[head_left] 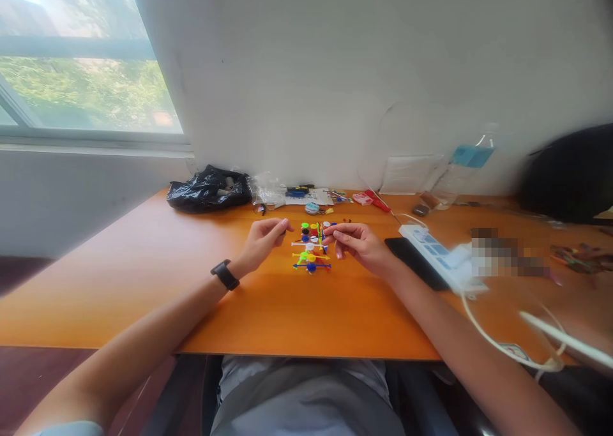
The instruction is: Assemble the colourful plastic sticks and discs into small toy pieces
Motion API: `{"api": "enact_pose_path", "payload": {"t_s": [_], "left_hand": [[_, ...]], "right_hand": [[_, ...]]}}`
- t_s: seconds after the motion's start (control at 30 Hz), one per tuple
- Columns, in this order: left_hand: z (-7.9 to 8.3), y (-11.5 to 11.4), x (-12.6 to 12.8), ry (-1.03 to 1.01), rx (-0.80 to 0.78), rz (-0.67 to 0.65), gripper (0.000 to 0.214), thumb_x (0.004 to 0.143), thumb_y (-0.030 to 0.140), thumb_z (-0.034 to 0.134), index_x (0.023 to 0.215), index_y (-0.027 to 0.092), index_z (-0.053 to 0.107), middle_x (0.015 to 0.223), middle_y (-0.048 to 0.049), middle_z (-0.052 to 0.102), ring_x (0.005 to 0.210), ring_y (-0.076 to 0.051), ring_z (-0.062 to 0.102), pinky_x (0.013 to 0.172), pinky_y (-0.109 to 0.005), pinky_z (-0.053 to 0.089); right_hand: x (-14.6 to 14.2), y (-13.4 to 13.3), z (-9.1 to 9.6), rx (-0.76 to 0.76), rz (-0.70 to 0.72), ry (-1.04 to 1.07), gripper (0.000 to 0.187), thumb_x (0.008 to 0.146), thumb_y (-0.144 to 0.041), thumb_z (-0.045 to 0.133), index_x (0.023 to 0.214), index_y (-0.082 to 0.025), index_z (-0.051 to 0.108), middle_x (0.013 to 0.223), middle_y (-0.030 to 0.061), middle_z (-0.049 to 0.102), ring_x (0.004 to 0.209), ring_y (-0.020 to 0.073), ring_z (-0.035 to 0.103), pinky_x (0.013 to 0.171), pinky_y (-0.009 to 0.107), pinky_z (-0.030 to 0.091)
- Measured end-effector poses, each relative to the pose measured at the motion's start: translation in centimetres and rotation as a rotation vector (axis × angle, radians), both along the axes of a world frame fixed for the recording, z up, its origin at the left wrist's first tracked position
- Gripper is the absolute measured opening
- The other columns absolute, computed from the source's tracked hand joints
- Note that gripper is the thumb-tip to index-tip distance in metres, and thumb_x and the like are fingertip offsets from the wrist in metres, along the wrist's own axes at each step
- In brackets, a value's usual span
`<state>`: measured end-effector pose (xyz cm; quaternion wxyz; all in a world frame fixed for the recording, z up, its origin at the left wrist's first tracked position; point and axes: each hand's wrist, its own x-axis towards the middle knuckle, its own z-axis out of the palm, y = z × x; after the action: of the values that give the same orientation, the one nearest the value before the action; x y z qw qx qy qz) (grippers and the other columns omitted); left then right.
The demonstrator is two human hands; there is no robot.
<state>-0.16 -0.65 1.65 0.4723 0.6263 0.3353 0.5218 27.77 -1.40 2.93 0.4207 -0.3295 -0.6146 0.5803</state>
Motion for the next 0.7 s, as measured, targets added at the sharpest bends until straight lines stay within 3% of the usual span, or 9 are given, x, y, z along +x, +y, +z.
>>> {"api": "enact_pose_path", "payload": {"t_s": [0.2, 0.4, 0.57, 0.63, 0.7], "left_hand": [[0.0, -0.3, 0.5, 0.015, 0.040, 0.073, 0.053, 0.093, 0.062, 0.069, 0.087, 0.010, 0.078, 0.061, 0.0015, 0.047, 0.059, -0.009, 0.041, 0.056, -0.024, 0.033], [-0.1, -0.5, 0.9, 0.084, 0.143, -0.008, 0.045, 0.095, 0.057, 0.070, 0.097, 0.013, 0.083, 0.069, -0.0010, 0.056, 0.061, -0.011, 0.050, 0.058, -0.024, 0.042], [0.1, -0.8, 0.7, 0.104, 0.138, -0.096, 0.055, 0.104, 0.057, 0.056, 0.086, 0.012, 0.081, 0.080, -0.0066, 0.063, 0.068, -0.013, 0.058, 0.065, -0.026, 0.050], [0.2, -1.0, 0.5, 0.137, 0.167, -0.150, 0.053, 0.105, 0.056, 0.054, 0.100, 0.012, 0.083, 0.088, -0.0084, 0.066, 0.077, -0.016, 0.063, 0.071, -0.028, 0.053], [0.1, -1.2, 0.3, 0.209, 0.244, -0.187, 0.046, 0.101, 0.053, 0.063, 0.118, 0.015, 0.081, 0.095, -0.0091, 0.067, 0.085, -0.019, 0.066, 0.076, -0.029, 0.055]], "right_hand": [[-0.6, -0.4, 0.2, -0.039, 0.025, 0.072, 0.039, 0.087, -0.053, 0.081, 0.109, -0.022, 0.072, 0.091, 0.0054, 0.081, 0.058, 0.0126, 0.066, 0.059, 0.026, 0.054], [-2.3, -1.1, -0.8, -0.017, 0.053, 0.087, 0.040, 0.089, -0.053, 0.081, 0.095, -0.022, 0.057, 0.091, 0.0061, 0.082, 0.059, 0.0150, 0.071, 0.056, 0.025, 0.054], [-3.4, -1.4, -1.5, 0.045, 0.010, 0.057, 0.040, 0.084, -0.052, 0.086, 0.090, -0.019, 0.064, 0.087, 0.0083, 0.082, 0.056, 0.0146, 0.069, 0.053, 0.026, 0.052], [-3.5, -1.4, -1.6, 0.058, -0.039, 0.063, 0.039, 0.080, -0.050, 0.089, 0.086, -0.018, 0.069, 0.082, 0.0066, 0.080, 0.054, 0.0129, 0.066, 0.050, 0.025, 0.050], [-3.6, -1.4, -1.6, 0.075, -0.084, 0.069, 0.037, 0.077, -0.048, 0.092, 0.082, -0.017, 0.073, 0.074, 0.0036, 0.077, 0.053, 0.0113, 0.062, 0.049, 0.024, 0.049]]}}
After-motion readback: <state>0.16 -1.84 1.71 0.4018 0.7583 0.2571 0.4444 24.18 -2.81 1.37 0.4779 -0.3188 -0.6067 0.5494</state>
